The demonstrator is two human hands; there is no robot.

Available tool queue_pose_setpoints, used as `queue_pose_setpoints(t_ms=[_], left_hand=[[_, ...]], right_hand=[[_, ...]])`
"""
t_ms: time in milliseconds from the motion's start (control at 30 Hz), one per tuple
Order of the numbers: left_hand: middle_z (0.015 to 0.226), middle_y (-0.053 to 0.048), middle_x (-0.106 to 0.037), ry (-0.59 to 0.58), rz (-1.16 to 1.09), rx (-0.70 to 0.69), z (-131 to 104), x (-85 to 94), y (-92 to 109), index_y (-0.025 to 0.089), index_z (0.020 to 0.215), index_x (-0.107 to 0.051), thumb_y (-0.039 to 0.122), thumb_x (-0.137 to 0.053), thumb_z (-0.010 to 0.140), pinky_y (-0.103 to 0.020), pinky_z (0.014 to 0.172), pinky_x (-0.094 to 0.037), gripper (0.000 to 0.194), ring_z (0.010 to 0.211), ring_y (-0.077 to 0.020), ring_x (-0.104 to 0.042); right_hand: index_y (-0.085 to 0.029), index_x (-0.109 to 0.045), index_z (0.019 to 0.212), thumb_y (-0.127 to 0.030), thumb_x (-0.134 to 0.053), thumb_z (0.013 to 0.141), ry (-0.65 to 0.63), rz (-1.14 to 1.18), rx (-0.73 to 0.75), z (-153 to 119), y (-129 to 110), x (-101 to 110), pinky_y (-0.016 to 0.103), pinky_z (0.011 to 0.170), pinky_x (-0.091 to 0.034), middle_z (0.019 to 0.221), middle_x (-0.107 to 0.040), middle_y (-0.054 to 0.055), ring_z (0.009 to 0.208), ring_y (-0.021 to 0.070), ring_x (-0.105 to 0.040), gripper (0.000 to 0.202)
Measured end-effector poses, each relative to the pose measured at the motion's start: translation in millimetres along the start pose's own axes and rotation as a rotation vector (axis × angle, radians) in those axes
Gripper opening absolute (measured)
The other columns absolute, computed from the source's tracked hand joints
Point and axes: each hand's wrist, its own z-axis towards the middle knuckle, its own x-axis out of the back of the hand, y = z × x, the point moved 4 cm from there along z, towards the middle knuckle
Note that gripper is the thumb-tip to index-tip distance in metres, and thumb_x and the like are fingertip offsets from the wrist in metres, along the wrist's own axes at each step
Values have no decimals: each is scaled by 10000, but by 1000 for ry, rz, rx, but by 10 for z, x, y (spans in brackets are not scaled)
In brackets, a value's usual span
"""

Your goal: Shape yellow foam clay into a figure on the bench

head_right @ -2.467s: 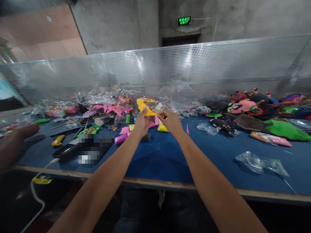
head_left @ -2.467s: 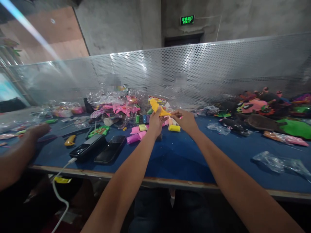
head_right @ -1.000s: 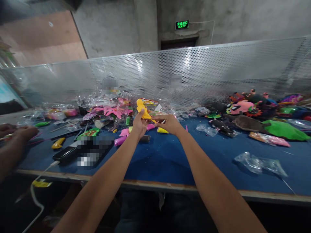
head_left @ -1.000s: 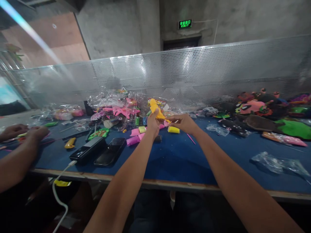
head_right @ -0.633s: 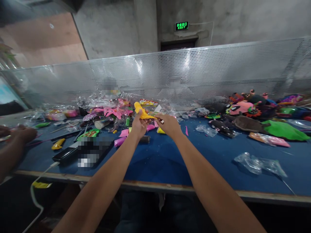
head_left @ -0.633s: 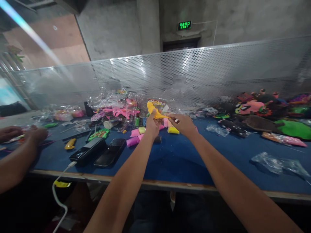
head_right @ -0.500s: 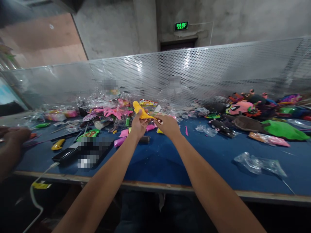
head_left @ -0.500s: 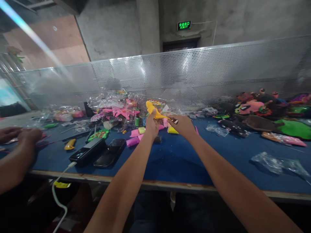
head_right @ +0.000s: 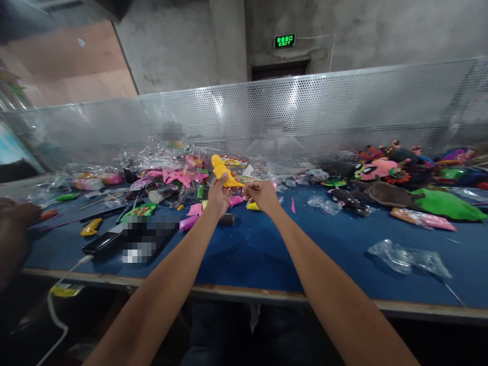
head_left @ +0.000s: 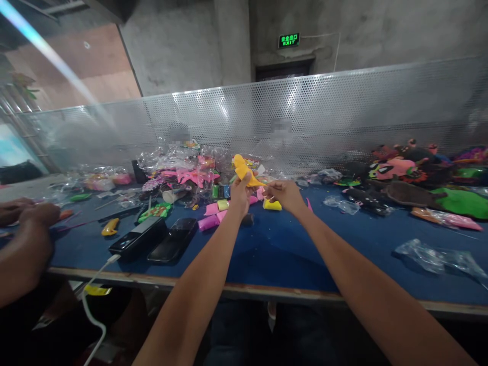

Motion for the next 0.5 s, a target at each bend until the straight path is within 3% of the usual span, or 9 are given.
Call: queue_pose_setpoints(t_ms=[200,400,500], left_hand=[[795,-21,-728,-16,31,5,-10,-32,-7,171,880,-684,357,-871,644,-245,632,-489,354,708,-138,-681],[785,-23,-722,-71,119,-12,-3,-38,-46,175,834,-691,375,-852,660,-262,663,-493,310,700,-138,-665],[778,-18,-720,-56,122,-19,-2,-33,-37,172,825,-696,387,-851,662,-247,641,-480,311,668,-118,-641]], right_hand=[[-153,-725,792,-407,-667,873,-4,163,-165,-37,-1,56,194,457,-532,788,-759,99,558,121,-652,273],[-153,-716,723,-323,-770,808,-146,264,-242,-89,15,13,220,538,-595,749,-757,81,546,111,-636,196],[-146,-693,663,-310,-833,753,-154,287,-248,-83,15,1,218,578,-608,695,-735,62,549,105,-640,234]])
